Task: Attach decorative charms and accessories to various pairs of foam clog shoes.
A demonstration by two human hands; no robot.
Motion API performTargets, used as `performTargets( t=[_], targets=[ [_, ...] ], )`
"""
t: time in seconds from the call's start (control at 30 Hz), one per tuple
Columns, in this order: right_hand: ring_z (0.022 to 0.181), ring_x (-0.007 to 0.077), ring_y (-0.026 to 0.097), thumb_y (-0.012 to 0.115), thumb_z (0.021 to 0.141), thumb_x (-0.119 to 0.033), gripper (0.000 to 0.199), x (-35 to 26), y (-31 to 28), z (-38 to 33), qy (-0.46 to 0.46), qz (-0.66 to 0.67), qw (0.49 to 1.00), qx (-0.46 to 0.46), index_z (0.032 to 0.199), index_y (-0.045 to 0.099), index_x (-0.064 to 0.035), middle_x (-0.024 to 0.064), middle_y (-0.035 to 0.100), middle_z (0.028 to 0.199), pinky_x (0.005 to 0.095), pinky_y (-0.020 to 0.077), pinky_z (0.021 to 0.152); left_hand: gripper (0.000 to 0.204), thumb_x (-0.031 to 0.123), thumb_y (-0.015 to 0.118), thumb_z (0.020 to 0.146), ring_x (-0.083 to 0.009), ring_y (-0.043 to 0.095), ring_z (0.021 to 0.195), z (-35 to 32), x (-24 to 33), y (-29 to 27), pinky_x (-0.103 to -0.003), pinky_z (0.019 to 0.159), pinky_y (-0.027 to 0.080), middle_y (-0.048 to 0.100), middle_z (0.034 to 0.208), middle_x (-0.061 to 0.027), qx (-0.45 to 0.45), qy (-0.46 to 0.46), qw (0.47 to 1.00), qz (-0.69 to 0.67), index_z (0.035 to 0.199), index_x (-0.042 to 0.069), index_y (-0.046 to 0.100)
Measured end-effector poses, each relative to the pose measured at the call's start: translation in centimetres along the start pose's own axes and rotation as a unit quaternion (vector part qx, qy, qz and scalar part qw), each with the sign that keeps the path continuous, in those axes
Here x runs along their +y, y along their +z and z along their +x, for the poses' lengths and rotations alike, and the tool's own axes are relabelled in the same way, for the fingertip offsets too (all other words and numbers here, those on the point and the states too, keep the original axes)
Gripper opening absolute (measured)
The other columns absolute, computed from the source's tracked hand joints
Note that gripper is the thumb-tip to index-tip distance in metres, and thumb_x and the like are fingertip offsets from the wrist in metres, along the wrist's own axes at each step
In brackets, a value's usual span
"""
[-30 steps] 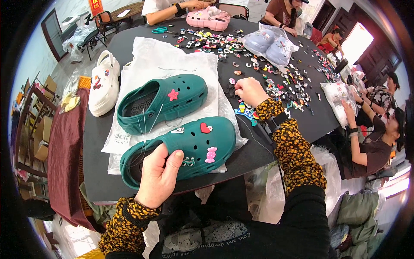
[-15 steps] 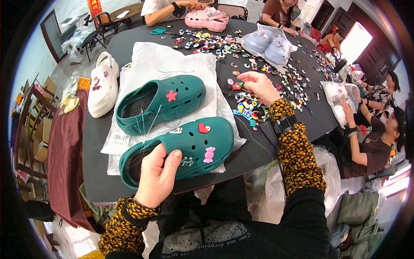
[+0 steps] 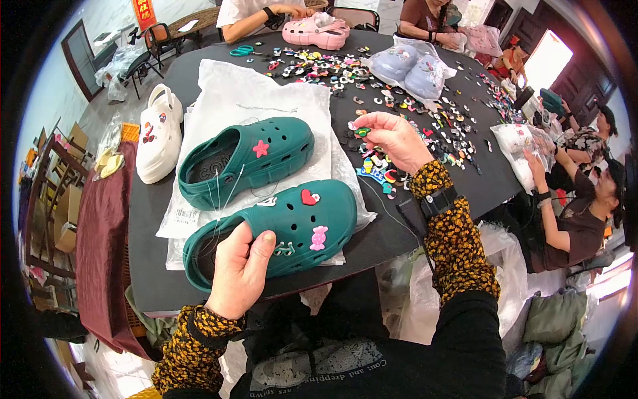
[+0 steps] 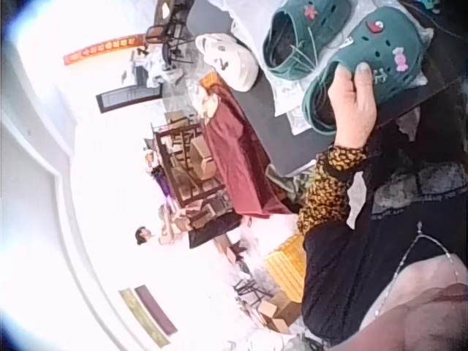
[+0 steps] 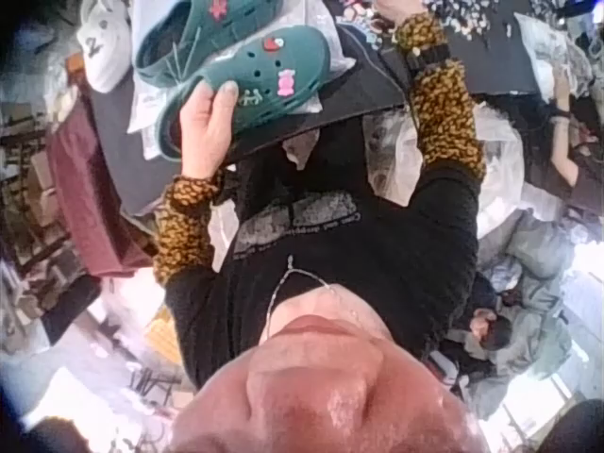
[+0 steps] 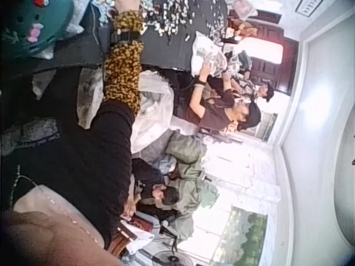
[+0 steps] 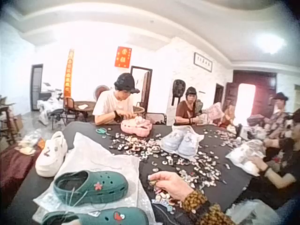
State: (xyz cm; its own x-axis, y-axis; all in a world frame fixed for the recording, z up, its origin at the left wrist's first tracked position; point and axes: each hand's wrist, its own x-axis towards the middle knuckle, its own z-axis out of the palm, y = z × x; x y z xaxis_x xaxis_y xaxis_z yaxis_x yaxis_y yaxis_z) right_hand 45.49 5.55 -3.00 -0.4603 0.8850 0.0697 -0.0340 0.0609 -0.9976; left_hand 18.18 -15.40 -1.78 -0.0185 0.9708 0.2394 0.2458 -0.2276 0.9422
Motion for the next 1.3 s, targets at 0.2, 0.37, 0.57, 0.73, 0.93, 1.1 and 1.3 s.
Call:
performTargets(
  t=[0.2, 0.37, 0.57, 0.73, 0.93, 1.1, 1.3],
  targets=[
    [0.077, 0.0102, 0.058, 0.052, 0.082, 0.004, 0.027, -1.5, 2.1, 0.2, -0.057, 0.002, 0.998, 0.008, 0.106, 0.061, -0.0002, 0.0052, 0.063, 0.101, 0.0236, 0.0487, 0.066, 0.014, 0.011, 0.054, 0.094, -0.0070, 0.040, 0.066, 0.6, 0.2, -1.1, -0.023, 0.059, 0.039, 0.049, 0.070, 0.0001, -0.025, -0.002, 0.998, 0.050, 0.090, -0.002, 0.054],
    [0.074, 0.0076, 0.057, 0.052, 0.083, -0.003, 0.024, -2.2, 3.7, 0.5, -0.058, 0.033, 0.998, -0.001, 0.103, 0.064, -0.0017, 0.0029, 0.064, 0.090, 0.0221, 0.0477, 0.067, 0.028, 0.010, 0.050, 0.095, -0.0076, 0.049, 0.085, 0.0, 1.6, -2.2, -0.022, 0.076, 0.042, 0.055, 0.095, -0.0006, -0.071, -0.049, 0.992, 0.090, 0.118, -0.004, 0.051],
    [0.078, 0.0076, 0.058, 0.057, 0.084, -0.005, 0.022, -2.9, 5.4, 1.0, -0.071, -0.004, 0.997, -0.020, 0.105, 0.063, 0.0007, 0.0051, 0.065, 0.094, 0.0223, 0.0466, 0.068, 0.021, 0.007, 0.053, 0.089, -0.0190, 0.059, 0.088, 3.1, 3.5, -4.4, -0.029, 0.077, 0.045, 0.062, 0.098, -0.0121, -0.033, 0.096, 0.955, 0.279, 0.107, -0.003, 0.058],
    [0.084, 0.0078, 0.060, 0.058, 0.086, -0.007, 0.023, -3.6, 7.5, 1.9, -0.052, -0.059, 0.995, -0.056, 0.107, 0.061, 0.0007, 0.0060, 0.065, 0.096, 0.0220, 0.0461, 0.068, 0.028, 0.010, 0.055, 0.089, -0.0185, 0.059, 0.093, 7.3, 1.7, -6.9, -0.029, 0.078, 0.046, 0.062, 0.105, -0.0126, -0.040, 0.084, 0.948, 0.303, 0.115, -0.002, 0.055],
    [0.088, 0.0110, 0.062, 0.057, 0.086, -0.003, 0.021, -2.7, 8.7, 5.0, -0.104, -0.147, 0.980, -0.082, 0.105, 0.059, 0.0032, 0.0070, 0.065, 0.096, 0.0232, 0.0481, 0.072, 0.037, 0.018, 0.058, 0.088, -0.0326, 0.057, 0.102, 9.6, -1.0, -8.4, -0.039, 0.086, 0.046, 0.059, 0.107, -0.0205, -0.125, 0.072, 0.936, 0.321, 0.117, -0.004, 0.052],
    [0.085, 0.0106, 0.062, 0.060, 0.080, -0.003, 0.019, -2.3, 9.2, 7.7, -0.110, -0.237, 0.962, -0.080, 0.098, 0.063, 0.0029, 0.0068, 0.066, 0.091, 0.0246, 0.0488, 0.077, 0.042, 0.016, 0.052, 0.092, -0.0165, 0.056, 0.099, 11.4, -1.6, -8.6, -0.029, 0.088, 0.044, 0.059, 0.111, -0.0136, -0.215, -0.033, 0.944, 0.248, 0.127, -0.005, 0.045],
    [0.076, 0.0162, 0.064, 0.065, 0.074, -0.006, 0.017, -1.8, 9.0, 9.4, -0.128, -0.265, 0.955, -0.043, 0.089, 0.067, 0.0017, 0.0121, 0.068, 0.080, 0.0294, 0.0502, 0.072, 0.047, 0.019, 0.050, 0.095, -0.0192, 0.051, 0.112, 11.7, -2.0, -10.0, -0.030, 0.097, 0.040, 0.054, 0.123, -0.0154, -0.295, -0.033, 0.939, 0.174, 0.135, -0.003, 0.039]
  ],
)
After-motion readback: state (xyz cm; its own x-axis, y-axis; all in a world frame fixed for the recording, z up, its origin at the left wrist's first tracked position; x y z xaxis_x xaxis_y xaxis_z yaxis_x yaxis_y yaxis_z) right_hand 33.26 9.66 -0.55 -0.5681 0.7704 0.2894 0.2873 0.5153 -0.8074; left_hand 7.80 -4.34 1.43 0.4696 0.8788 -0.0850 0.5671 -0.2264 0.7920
